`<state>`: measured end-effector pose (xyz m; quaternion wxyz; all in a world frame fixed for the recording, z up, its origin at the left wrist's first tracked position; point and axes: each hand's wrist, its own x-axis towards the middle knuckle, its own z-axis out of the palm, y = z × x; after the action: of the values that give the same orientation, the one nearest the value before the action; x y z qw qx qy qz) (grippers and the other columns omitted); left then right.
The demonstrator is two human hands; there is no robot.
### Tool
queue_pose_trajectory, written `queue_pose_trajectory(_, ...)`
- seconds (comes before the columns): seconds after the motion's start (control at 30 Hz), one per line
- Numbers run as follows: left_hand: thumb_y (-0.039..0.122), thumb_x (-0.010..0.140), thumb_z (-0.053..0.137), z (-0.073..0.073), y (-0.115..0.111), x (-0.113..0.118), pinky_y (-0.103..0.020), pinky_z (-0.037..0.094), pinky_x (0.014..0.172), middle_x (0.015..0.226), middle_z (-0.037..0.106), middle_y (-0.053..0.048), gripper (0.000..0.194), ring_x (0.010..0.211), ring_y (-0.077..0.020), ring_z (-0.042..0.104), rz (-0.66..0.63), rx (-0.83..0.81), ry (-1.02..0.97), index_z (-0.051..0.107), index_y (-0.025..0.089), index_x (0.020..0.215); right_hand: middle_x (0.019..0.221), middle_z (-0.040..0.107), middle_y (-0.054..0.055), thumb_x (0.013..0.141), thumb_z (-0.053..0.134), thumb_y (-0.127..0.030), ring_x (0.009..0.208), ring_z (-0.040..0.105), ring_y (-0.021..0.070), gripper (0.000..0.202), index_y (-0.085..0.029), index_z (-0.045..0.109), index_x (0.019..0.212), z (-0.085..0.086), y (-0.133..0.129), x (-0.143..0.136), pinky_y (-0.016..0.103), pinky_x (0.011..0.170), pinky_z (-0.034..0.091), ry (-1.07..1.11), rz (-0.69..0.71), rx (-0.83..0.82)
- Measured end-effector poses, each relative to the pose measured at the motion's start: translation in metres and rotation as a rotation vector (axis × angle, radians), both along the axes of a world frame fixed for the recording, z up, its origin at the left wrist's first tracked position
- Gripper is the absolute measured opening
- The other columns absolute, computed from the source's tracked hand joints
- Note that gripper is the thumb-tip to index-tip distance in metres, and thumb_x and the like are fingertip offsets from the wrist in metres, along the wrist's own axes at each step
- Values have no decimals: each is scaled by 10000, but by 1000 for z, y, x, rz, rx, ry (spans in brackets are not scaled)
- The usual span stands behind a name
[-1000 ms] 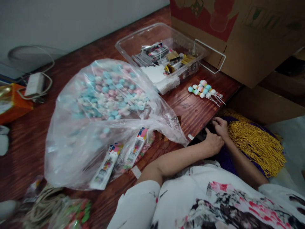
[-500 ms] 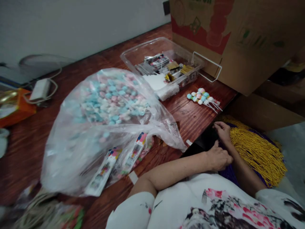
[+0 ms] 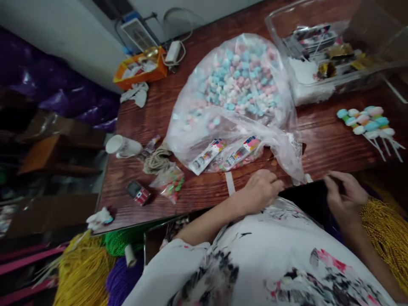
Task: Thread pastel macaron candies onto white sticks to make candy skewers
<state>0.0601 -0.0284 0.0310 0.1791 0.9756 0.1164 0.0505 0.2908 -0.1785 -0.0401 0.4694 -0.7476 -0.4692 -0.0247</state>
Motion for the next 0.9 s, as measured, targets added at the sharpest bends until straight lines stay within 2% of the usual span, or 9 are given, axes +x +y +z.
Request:
queue_pose_trajectory(0.07, 276, 991, 459, -6, 8, -24, -334, 466, 824, 890, 655, -75, 245, 861, -185, 585, 194, 38, -43, 672, 158, 960, 937, 715, 66, 822, 691, -279, 865, 652, 204, 169, -220, 706, 980, 4, 19, -17, 350, 821, 519, -200, 195, -42)
queue_pose_trajectory(0.13, 267, 988, 467, -13, 15, -44, -341, 484, 833, 898, 653, -81, 239, 874, -185, 588, 346, 84, -97, 677, 154, 968, 1017, 701, 90, 828, 680, -286, 922, 632, 227, 181, -226, 711, 996, 0, 36, -26, 366, 836, 504, -351, 256, -114)
queue_pose_trajectory(0.23, 245, 968, 505, -26, 18, -66, -368, 506, 866, 925, 656, -83, 197, 916, -194, 588, 469, 135, -180, 683, 162, 970, 1087, 674, 102, 837, 642, -269, 981, 602, 249, 177, -225, 722, 990, -16, 54, -25, 391, 865, 488, -414, 227, -184)
queue_pose_trajectory(0.4, 196, 897, 598, -56, 1, -92, -507, 447, 1055, 1085, 646, -83, 100, 1207, -253, 526, 611, 258, -327, 688, 207, 939, 929, 680, 101, 826, 619, -226, 880, 609, 233, 129, -198, 720, 902, -46, 59, -14, 382, 825, 489, -376, 163, -76)
queue_pose_trajectory(0.57, 198, 855, 646, -79, -12, -104, -661, 290, 1136, 1271, 597, -95, 145, 1388, -297, 393, 613, 308, -360, 673, 245, 990, 910, 690, 106, 826, 626, -216, 852, 611, 231, 120, -189, 718, 899, -54, 62, -15, 370, 801, 481, -426, 175, 15)
queue_pose_trajectory(0.73, 161, 827, 685, -83, -7, -107, -693, 259, 1135, 1347, 570, -107, 267, 1413, -317, 393, 489, 409, -426, 646, 260, 1072, 916, 689, 110, 851, 585, -205, 864, 608, 233, 150, -192, 721, 913, -49, 67, -25, 369, 801, 486, -394, 189, 50)
queue_pose_trajectory(0.9, 173, 828, 690, -83, 0, -105, -666, 284, 1139, 1318, 595, -104, 249, 1397, -325, 420, 507, 423, -439, 670, 262, 1060, 914, 689, 99, 877, 541, -219, 877, 610, 227, 188, -208, 724, 913, -50, 72, -24, 369, 818, 496, -367, 180, 5)
